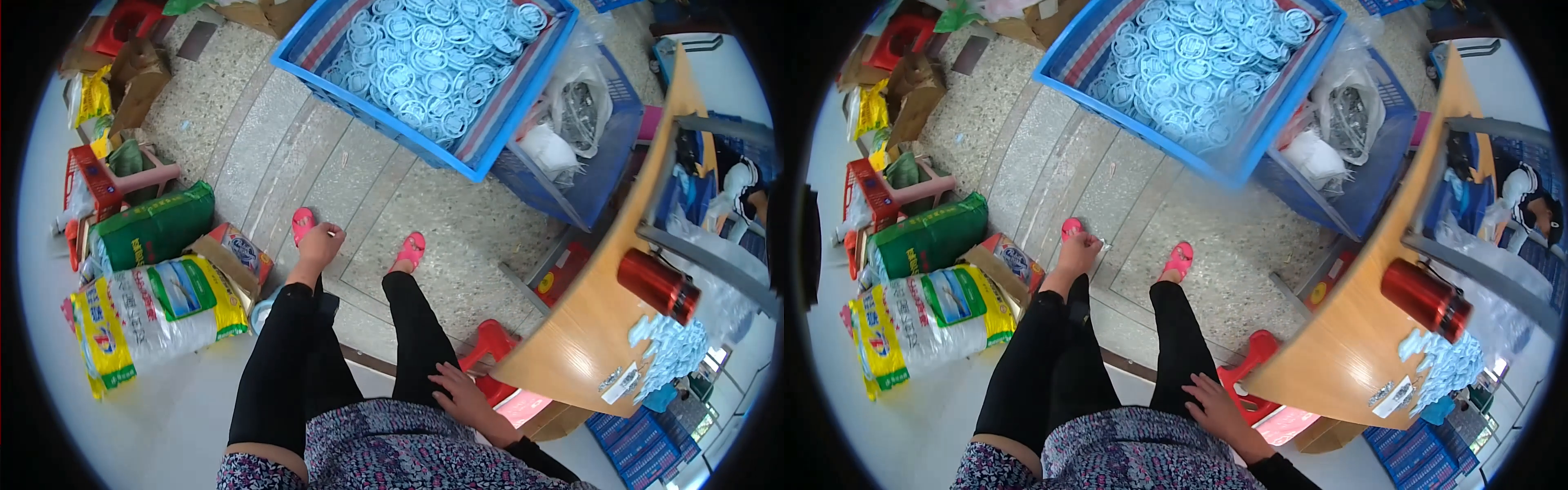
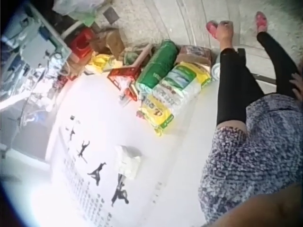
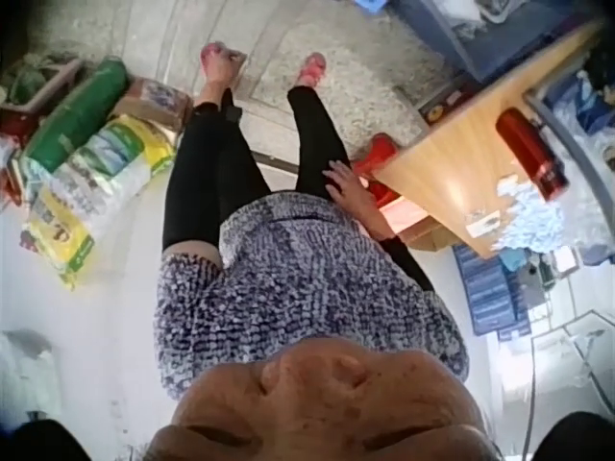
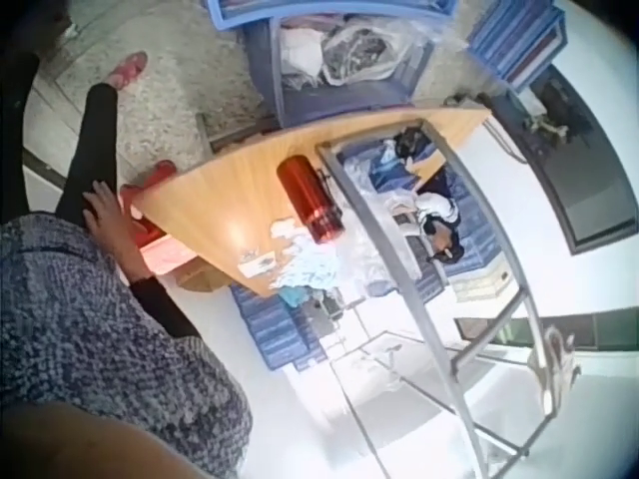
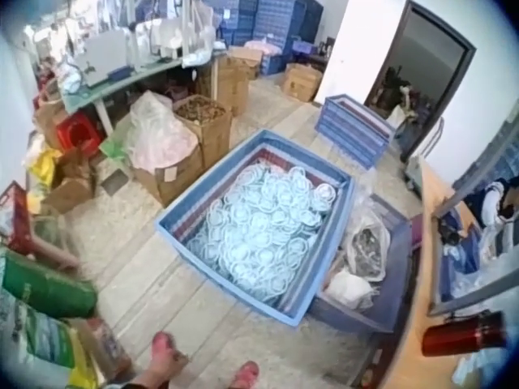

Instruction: Assemble small plastic components and metal clips at a factory workstation.

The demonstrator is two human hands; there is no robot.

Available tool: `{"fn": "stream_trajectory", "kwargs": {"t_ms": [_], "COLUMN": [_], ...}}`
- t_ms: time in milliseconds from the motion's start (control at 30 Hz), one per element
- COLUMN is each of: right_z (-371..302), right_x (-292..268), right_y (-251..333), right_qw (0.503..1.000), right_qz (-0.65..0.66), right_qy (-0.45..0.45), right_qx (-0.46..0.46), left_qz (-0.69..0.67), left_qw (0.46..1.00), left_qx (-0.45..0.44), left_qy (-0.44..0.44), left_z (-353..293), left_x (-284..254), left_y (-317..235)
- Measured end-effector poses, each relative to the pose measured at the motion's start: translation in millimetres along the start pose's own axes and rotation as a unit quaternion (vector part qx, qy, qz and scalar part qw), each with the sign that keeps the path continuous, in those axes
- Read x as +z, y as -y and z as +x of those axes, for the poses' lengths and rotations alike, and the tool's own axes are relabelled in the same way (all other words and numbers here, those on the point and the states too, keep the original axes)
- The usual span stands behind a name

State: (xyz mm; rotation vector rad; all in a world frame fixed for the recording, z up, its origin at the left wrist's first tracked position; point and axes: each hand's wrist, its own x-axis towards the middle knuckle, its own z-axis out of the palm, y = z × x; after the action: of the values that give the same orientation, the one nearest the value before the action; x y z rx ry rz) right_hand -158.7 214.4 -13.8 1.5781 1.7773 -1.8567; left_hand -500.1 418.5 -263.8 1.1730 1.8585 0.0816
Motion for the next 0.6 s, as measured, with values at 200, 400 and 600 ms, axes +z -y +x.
{"fn": "stream_trajectory", "kwargs": {"t_ms": [200,400,600], "right_z": [85.1,146.7,163.9], "right_x": [22.5,46.6,54.6], "right_y": [5.0,-5.6,-12.2], "right_qw": [0.983,0.964,0.954], "right_qz": [0.004,-0.045,-0.137], "right_qy": [-0.109,-0.095,-0.132], "right_qx": [0.15,0.245,0.232], "left_qz": [0.096,0.069,0.046], "left_qw": [0.994,0.996,0.992], "left_qx": [-0.033,-0.048,-0.117], "left_qy": [0.05,0.016,-0.025], "left_z": [190.9,344.1,405.5], "left_x": [59.8,142.8,198.6], "left_y": [53.6,125.0,139.5]}}
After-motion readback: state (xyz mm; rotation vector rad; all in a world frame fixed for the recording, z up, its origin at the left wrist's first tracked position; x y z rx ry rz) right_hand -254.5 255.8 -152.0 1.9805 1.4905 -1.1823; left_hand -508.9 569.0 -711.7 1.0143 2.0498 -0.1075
